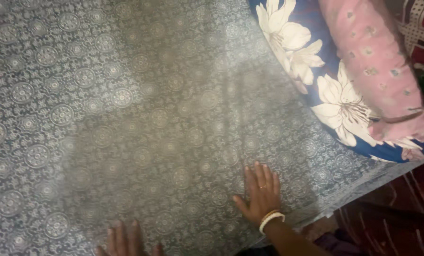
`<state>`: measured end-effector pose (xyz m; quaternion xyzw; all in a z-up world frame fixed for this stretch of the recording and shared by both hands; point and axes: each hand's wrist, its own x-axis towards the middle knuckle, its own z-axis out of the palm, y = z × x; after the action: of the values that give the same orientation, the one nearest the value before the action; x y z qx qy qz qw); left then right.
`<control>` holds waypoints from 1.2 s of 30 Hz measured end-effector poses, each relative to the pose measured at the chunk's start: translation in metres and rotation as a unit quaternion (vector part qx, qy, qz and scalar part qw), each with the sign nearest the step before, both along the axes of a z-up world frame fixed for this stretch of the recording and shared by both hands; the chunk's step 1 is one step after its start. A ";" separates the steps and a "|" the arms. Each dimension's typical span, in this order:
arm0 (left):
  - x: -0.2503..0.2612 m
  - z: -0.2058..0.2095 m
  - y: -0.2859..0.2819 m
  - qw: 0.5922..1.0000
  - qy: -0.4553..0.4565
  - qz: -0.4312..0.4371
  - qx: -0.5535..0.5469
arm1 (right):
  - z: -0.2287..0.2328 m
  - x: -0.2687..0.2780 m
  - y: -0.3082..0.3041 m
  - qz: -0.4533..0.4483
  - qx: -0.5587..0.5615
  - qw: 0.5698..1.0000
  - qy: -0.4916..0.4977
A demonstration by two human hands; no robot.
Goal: The person spreads a patterned bedsheet over a bed, smooths it out, and tucks the edges under the mattress. The person then places a floral pillow and a patterned bolster pillow at the head of the bed.
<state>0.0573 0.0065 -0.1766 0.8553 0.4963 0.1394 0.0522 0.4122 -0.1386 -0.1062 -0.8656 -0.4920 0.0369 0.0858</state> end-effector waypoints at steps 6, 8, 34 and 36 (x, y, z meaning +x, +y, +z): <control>-0.005 0.013 -0.004 0.998 0.057 -0.004 -0.016 | -0.004 0.002 -0.003 -0.004 -0.046 0.999 0.014; 0.000 0.023 -0.006 0.994 0.110 0.004 -0.018 | -0.004 0.003 -0.006 0.004 -0.029 0.999 0.019; 0.055 0.051 -0.083 0.947 0.196 0.222 -0.123 | 0.056 0.030 -0.016 0.114 -0.175 0.966 0.152; 0.066 0.057 -0.106 0.953 0.109 0.249 -0.138 | 0.068 0.044 -0.023 0.155 -0.171 0.956 0.182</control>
<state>0.1235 -0.0991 -0.1195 0.6993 0.7102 -0.0157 0.0794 0.4561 -0.1616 -0.0384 -0.7592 -0.5821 0.2906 0.0181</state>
